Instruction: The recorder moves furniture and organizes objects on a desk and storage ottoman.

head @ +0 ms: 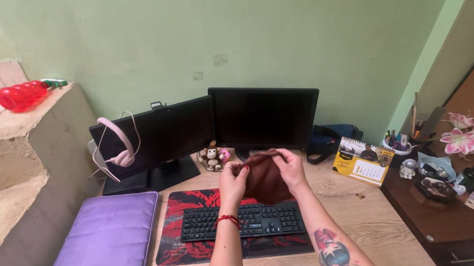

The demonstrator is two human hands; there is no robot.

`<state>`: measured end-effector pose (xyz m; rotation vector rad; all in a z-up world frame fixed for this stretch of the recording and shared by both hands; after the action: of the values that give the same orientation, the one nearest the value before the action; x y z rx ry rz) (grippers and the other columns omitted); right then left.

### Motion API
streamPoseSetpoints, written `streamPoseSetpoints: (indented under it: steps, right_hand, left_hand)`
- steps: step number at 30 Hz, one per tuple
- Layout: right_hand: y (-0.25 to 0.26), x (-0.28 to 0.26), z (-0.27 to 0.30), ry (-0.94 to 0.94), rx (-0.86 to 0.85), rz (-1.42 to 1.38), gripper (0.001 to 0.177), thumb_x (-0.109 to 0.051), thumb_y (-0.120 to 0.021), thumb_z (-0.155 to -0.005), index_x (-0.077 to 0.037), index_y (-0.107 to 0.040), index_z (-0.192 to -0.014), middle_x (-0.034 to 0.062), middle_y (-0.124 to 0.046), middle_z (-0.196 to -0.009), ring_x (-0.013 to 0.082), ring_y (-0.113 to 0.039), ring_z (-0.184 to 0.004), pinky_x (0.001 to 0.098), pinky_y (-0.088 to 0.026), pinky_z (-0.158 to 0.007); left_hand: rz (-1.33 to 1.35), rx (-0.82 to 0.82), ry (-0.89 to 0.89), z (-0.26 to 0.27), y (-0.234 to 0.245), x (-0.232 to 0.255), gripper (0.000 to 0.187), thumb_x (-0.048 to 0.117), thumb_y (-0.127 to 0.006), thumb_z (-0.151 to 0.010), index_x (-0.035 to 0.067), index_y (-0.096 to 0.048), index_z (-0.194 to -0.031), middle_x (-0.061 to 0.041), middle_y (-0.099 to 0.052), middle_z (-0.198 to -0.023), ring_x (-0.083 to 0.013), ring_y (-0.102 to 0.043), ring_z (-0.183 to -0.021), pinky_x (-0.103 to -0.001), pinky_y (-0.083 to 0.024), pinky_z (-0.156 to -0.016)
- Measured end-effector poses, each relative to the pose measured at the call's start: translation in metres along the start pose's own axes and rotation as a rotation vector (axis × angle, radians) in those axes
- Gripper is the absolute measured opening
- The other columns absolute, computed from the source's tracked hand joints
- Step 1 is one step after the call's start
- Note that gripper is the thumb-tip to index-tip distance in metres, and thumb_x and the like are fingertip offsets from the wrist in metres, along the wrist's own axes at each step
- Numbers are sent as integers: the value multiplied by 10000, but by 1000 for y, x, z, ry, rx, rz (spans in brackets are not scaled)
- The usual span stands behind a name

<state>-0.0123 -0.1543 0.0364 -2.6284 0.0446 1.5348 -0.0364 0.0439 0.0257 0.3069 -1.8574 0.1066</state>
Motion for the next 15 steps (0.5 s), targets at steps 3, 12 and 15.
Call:
streamPoseSetpoints:
  steps: [3, 12, 15]
  right_hand:
    - [-5, -13, -4, 9, -52, -46, 183, -103, -632, -1016, 14, -740, -1106, 35, -758, -1021, 106, -678, -957, 261, -535, -897]
    - [-20, -55, -23, 31, -282, 12, 151, 2, -622, -915, 15, -713, -1036, 63, -772, -971, 128, -720, -918, 261, -568, -863]
    - [-11, -72, -18, -27, -226, 58, 154, 11, -650, -908, 7, -718, -1047, 52, -746, -960, 112, -690, -897, 254, -549, -825]
  left_hand:
    - [-128, 16, -118, -2, 7, 4, 265, 189, -803, -803, 11, -703, -973, -163, -708, -1056, -288, -661, -1040, -387, -516, -910]
    - [-12, -323, -214, 8, 4, 63, 293, 225, -770, -850, 19, -720, -1052, -171, -745, -1111, -261, -685, -1026, -398, -539, -910]
    - [61, -401, -20, 12, 10, 75, 350, 253, -797, -820, 21, -698, -1063, -112, -753, -936, -183, -712, -838, -339, -586, -757]
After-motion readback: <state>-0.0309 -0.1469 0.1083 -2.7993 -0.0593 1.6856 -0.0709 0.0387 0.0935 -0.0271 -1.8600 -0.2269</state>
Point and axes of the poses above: each hand's wrist, its own z-axis away from the middle knuckle, its own y-axis out of the back of the hand, x = y × z, the point moved 2 cm from there along -z, towards the middle knuckle
